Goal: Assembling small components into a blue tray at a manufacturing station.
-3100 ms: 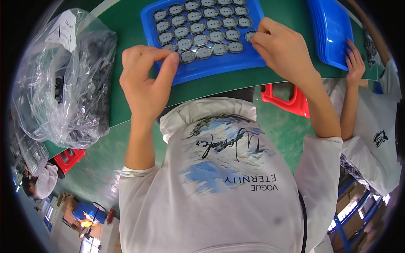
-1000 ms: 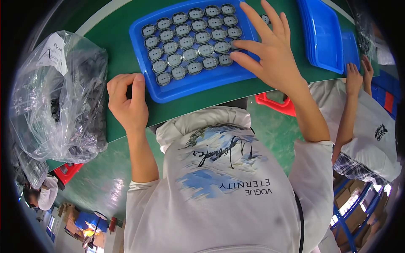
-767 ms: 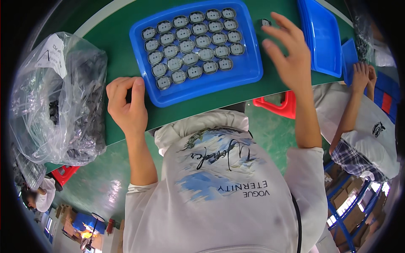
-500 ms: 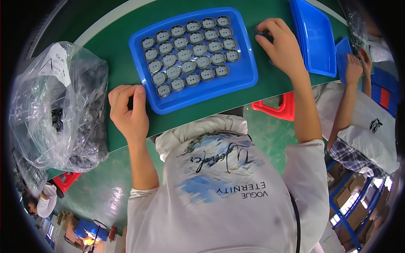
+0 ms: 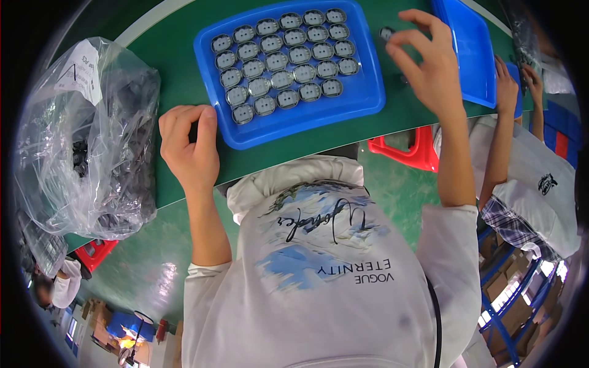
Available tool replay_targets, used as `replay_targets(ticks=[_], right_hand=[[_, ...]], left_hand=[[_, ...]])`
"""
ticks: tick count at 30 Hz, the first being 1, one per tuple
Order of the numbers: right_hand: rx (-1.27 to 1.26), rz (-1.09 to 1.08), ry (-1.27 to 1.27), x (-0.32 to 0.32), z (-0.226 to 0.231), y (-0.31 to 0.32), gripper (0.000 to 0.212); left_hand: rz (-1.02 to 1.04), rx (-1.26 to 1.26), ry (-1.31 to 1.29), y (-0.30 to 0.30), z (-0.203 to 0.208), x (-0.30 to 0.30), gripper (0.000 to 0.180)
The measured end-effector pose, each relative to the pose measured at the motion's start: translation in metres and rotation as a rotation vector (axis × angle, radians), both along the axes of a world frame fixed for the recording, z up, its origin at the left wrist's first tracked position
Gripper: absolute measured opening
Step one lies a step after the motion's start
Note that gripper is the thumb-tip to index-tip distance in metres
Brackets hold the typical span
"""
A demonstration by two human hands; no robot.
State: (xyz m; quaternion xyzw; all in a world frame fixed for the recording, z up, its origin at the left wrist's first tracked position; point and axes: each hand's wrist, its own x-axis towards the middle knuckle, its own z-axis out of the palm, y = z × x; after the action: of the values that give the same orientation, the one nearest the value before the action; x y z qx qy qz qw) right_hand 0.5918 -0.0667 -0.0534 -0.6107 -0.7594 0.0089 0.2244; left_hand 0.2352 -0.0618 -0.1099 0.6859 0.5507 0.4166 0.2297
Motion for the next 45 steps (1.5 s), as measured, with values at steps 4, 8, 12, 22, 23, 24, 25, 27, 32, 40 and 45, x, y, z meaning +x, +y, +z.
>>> replay_targets(ticks=[4, 8, 12, 22, 23, 24, 25, 27, 32, 40, 45], right_hand=[[-0.113, 0.253, -0.055, -0.020, 0.020, -0.024, 0.013], [-0.245, 0.364, 0.011, -0.024, 0.011, -0.022, 0.012], [-0.238, 0.398, 0.020, -0.025, 0.009, -0.014, 0.012], [-0.021, 0.637, 0.226, -0.016, -0.022, 0.014, 0.006], [0.350, 0.854, 0.346, -0.021, -0.031, 0.024, 0.006], [0.351, 0.854, 0.347, -0.017, -0.024, 0.016, 0.006], [-0.012, 0.672, 0.248, -0.029, 0.007, 0.006, 0.006], [-0.357, 0.466, 0.137, -0.032, 0.021, -0.001, 0.007], [-0.197, 0.374, 0.034, -0.024, 0.011, -0.007, 0.020], [-0.525, -0.146, 0.644, -0.022, 0.004, -0.016, 0.047], [-0.637, -0.163, 0.717, -0.050, 0.012, -0.015, 0.054]], left_hand=[[0.008, -0.007, 0.014, 0.001, 0.003, 0.001, 0.006], [0.003, 0.002, 0.039, 0.003, 0.002, 0.001, 0.007], [0.001, 0.001, 0.033, 0.002, 0.001, 0.003, 0.007], [-0.017, 0.004, 0.031, 0.000, 0.002, 0.003, 0.007], [-0.013, 0.006, 0.036, 0.000, 0.001, 0.002, 0.007], [-0.013, 0.006, 0.038, 0.000, 0.001, 0.001, 0.007], [-0.003, 0.000, 0.041, -0.001, -0.001, -0.002, 0.008], [-0.003, 0.002, 0.040, -0.001, 0.001, -0.001, 0.008], [0.020, -0.067, 0.021, -0.001, 0.003, 0.000, 0.013], [-0.080, -0.423, -0.678, -0.001, 0.025, 0.011, 0.063], [-0.114, -0.509, -0.918, -0.002, 0.029, 0.014, 0.068]])
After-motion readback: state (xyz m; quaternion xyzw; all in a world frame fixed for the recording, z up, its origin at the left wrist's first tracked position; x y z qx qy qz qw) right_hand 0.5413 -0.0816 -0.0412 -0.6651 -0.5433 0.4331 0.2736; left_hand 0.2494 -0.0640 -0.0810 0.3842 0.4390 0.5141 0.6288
